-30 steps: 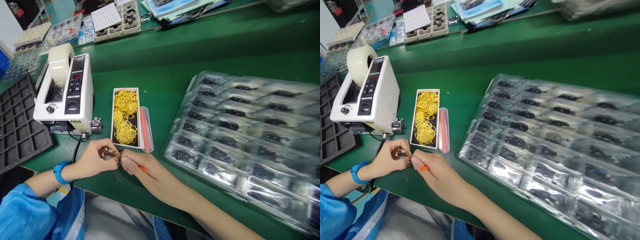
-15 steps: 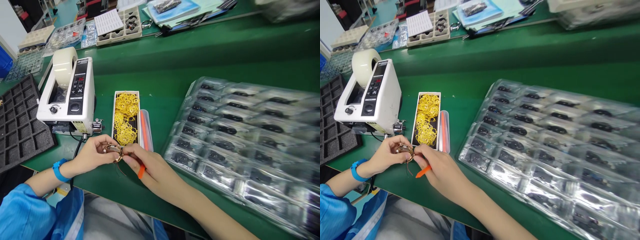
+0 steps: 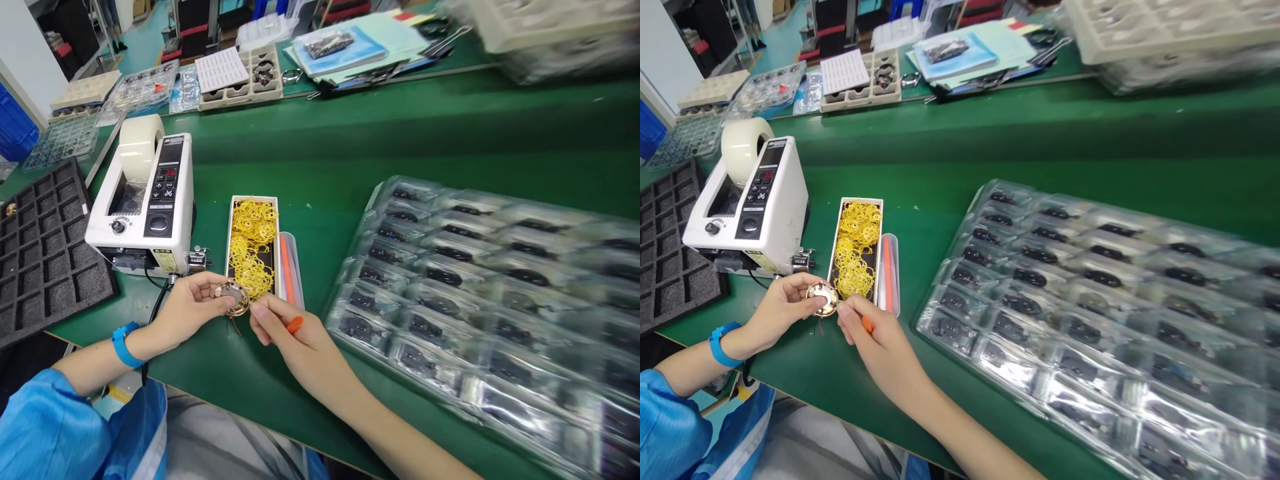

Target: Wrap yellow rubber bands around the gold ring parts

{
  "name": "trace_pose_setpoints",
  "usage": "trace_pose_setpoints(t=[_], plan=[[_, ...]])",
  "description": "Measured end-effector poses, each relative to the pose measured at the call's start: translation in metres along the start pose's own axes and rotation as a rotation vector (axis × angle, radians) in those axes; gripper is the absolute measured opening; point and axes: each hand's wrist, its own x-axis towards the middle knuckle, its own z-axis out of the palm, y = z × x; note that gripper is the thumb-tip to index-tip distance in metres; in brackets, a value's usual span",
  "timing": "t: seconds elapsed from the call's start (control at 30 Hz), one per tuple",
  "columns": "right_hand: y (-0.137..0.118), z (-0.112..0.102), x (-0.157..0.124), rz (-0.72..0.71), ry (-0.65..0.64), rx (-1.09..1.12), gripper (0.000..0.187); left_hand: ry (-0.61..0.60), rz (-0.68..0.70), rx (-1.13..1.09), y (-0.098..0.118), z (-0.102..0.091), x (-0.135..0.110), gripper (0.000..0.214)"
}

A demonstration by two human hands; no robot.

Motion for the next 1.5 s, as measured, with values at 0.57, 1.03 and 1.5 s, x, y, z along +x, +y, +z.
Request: trace_pose_setpoints(t=[0.57,1.03,1.5], plan=[[0.019,-0.008,0.003,0.159,0.053,0.355,0.048,0.250,0.761,0.590,-0.012,-0.013,-0.023,0.039],[0.025,-0.011,0.004,-0.103,0.027,-0.011,0.046,0.587,0.585,0.295,0.052,-0.051,-0.040,0.015],[0.000,-0.018,-0.003,0.093,-0.102,0.389,0.043,-0.235,0.175,0.353,0.058,-0.010,-0.019,0.028]])
